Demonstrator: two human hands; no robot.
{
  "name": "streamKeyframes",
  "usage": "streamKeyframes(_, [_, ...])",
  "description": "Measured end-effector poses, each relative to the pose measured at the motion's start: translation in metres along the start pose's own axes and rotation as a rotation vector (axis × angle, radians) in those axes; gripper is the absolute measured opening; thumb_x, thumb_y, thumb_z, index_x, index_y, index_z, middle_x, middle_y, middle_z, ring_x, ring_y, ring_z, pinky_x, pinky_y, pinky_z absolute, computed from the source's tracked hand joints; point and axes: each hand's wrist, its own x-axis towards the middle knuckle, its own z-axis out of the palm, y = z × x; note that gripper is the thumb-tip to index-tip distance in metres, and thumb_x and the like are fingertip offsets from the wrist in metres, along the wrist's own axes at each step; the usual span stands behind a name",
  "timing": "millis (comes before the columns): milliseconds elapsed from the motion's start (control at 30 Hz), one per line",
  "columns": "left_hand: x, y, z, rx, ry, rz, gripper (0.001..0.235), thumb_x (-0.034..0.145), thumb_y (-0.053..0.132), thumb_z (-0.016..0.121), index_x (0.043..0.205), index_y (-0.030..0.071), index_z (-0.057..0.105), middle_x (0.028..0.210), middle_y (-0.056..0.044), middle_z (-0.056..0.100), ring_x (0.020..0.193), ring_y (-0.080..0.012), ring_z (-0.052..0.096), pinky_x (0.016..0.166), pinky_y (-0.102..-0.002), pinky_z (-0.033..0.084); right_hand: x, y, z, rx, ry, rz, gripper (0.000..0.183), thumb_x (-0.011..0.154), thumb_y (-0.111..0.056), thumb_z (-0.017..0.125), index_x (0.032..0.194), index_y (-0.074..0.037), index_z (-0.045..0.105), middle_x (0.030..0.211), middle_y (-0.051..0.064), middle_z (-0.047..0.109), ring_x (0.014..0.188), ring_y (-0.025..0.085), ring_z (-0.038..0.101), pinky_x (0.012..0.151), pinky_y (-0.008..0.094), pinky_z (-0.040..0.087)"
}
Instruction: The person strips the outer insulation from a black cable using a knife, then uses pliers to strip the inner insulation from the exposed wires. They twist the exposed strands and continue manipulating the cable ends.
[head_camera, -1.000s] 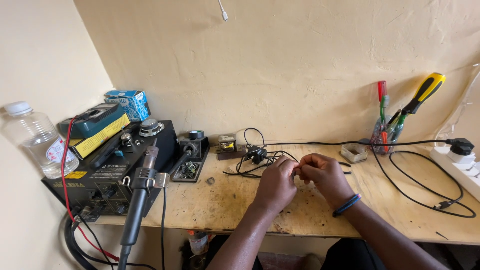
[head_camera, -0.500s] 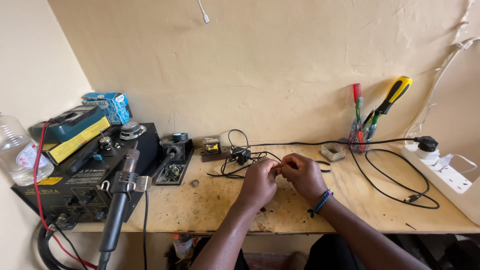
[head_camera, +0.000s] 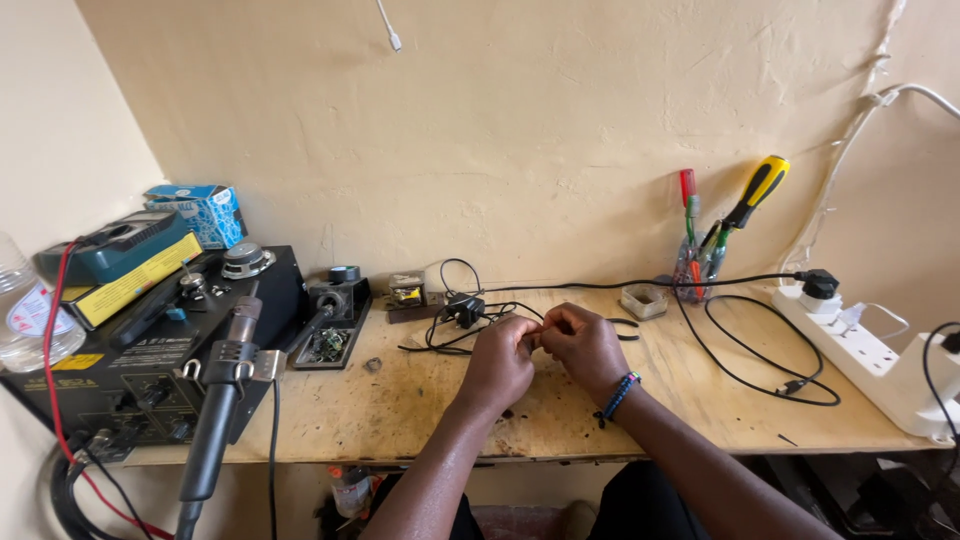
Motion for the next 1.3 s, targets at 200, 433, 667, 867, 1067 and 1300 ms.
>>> streamKeyframes(200, [-0.001, 0.000, 0.001, -0.050, -0.001, -0.041, 0.033, 0.094, -0.014, 0.056, 0.103, 0.004, 0.082, 0.090, -0.015, 0.077, 0.095, -0.0355, 0.076, 0.085, -0.042, 0.062, -0.001, 0.000, -0.002, 0.021, -0.004, 0.003, 0.006, 0.080, -0.014, 0.076, 0.085, -0.012, 0.080, 0.064, 0.009, 0.072, 0.061, 0.018, 0.070, 0.064, 0.030, 0.056])
streamKeyframes(433, [0.000, -0.004, 0.001, -0.080, 0.006, -0.063, 0.033, 0.096, -0.012, 0.055, 0.099, 0.007, 0.082, 0.086, -0.011, 0.075, 0.094, -0.0328, 0.075, 0.086, -0.041, 0.061, 0.002, 0.003, 0.004, 0.104, -0.013, 0.042, 0.004, 0.078, -0.012, 0.073, 0.080, -0.013, 0.076, 0.062, 0.009, 0.070, 0.058, 0.016, 0.067, 0.059, 0.027, 0.050])
streamKeyframes(667, [-0.003, -0.006, 0.002, -0.057, -0.008, -0.093, 0.031, 0.096, -0.008, 0.058, 0.098, 0.009, 0.083, 0.085, -0.011, 0.076, 0.094, -0.0321, 0.076, 0.085, -0.042, 0.061, 0.002, 0.006, 0.006, 0.126, -0.004, 0.055, 0.003, 0.077, -0.010, 0.073, 0.080, -0.011, 0.074, 0.062, 0.010, 0.069, 0.058, 0.016, 0.066, 0.058, 0.026, 0.048])
streamKeyframes(867, [-0.004, -0.001, 0.003, -0.033, -0.016, -0.124, 0.025, 0.098, 0.000, 0.059, 0.098, 0.010, 0.082, 0.082, -0.013, 0.076, 0.093, -0.0357, 0.075, 0.085, -0.044, 0.060, 0.008, 0.013, 0.005, 0.325, 0.031, 0.020, 0.012, 0.083, 0.004, 0.061, 0.088, -0.001, 0.071, 0.073, 0.018, 0.071, 0.066, 0.020, 0.069, 0.060, 0.026, 0.054])
streamKeyframes(1067, [-0.003, 0.011, -0.006, -0.084, 0.054, -0.222, 0.025, 0.101, 0.007, 0.057, 0.100, 0.011, 0.081, 0.081, -0.013, 0.073, 0.088, -0.0287, 0.073, 0.085, -0.042, 0.059, -0.002, 0.001, 0.002, 0.205, 0.031, -0.021, 0.017, 0.086, -0.001, 0.067, 0.098, -0.004, 0.079, 0.084, 0.016, 0.081, 0.074, 0.019, 0.077, 0.070, 0.030, 0.060])
streamKeyframes(1300, [-0.001, 0.006, -0.005, -0.116, 0.077, -0.272, 0.020, 0.102, 0.010, 0.062, 0.106, 0.009, 0.082, 0.082, -0.011, 0.074, 0.084, -0.0253, 0.073, 0.082, -0.040, 0.058, -0.002, 0.005, 0.005, 0.041, 0.108, -0.160, 0.014, 0.084, -0.013, 0.081, 0.097, -0.012, 0.087, 0.086, 0.010, 0.084, 0.080, 0.018, 0.078, 0.073, 0.033, 0.062])
